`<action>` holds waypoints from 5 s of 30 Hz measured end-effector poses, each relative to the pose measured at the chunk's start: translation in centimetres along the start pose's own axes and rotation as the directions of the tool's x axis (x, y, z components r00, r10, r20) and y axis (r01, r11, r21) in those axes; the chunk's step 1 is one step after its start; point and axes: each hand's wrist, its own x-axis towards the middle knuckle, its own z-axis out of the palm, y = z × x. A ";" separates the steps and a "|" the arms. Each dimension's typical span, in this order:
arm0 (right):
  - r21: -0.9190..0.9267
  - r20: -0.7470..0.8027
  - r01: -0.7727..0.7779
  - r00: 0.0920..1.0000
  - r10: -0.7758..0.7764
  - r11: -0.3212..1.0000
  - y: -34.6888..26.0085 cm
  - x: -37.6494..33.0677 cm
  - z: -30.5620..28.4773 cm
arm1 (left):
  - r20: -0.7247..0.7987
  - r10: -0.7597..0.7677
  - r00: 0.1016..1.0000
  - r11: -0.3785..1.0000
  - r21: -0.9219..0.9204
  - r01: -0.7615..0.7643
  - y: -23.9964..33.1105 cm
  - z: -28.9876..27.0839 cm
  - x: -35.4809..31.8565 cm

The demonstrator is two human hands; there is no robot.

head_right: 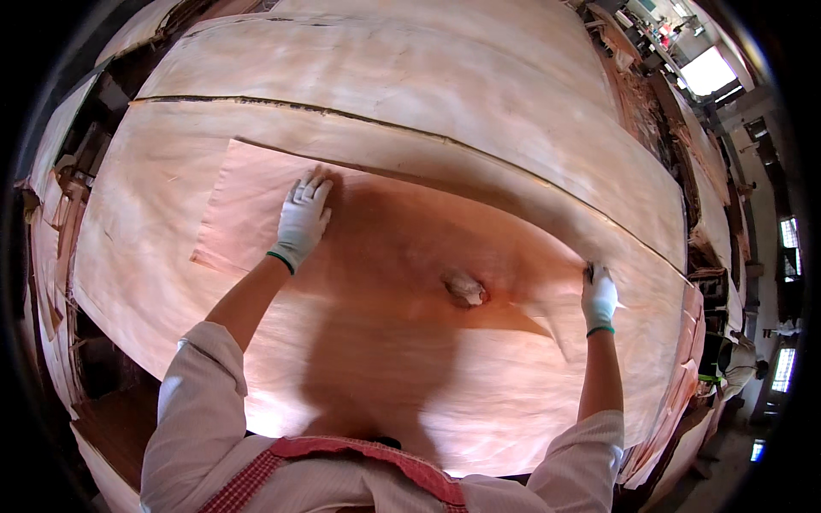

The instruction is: The person peels thin layers of wood veneer from a large sheet using a small knife. They lift and separate the veneer layers, then place them onto a metal table. The person repeats this process, handling the veneer sheets and stacking them.

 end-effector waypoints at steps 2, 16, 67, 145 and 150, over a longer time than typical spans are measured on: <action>0.053 -0.020 -0.045 0.999 0.046 0.998 1.6 -1.8 -0.6 | -0.041 0.011 0.999 1.000 -0.025 -0.012 0.7 0.6 0.6; 0.205 -0.055 -0.103 0.992 0.117 0.973 2.4 -5.5 -1.3 | 0.226 0.216 0.950 0.962 0.115 -0.246 1.1 1.4 11.4; 0.334 0.454 0.559 0.610 -0.650 0.758 -47.5 -5.4 5.7 | -0.100 -0.341 0.935 0.940 -0.049 0.337 -6.8 1.0 -2.2; 0.292 -0.053 -0.187 0.976 0.211 0.938 -1.2 -0.8 5.5 | -0.009 -0.191 0.982 0.979 0.070 0.191 -5.6 2.1 -1.0; 0.615 0.083 -0.047 0.997 -0.005 0.787 -2.7 9.3 9.4 | -0.019 -0.176 0.984 0.984 -0.028 0.175 -4.1 1.4 0.0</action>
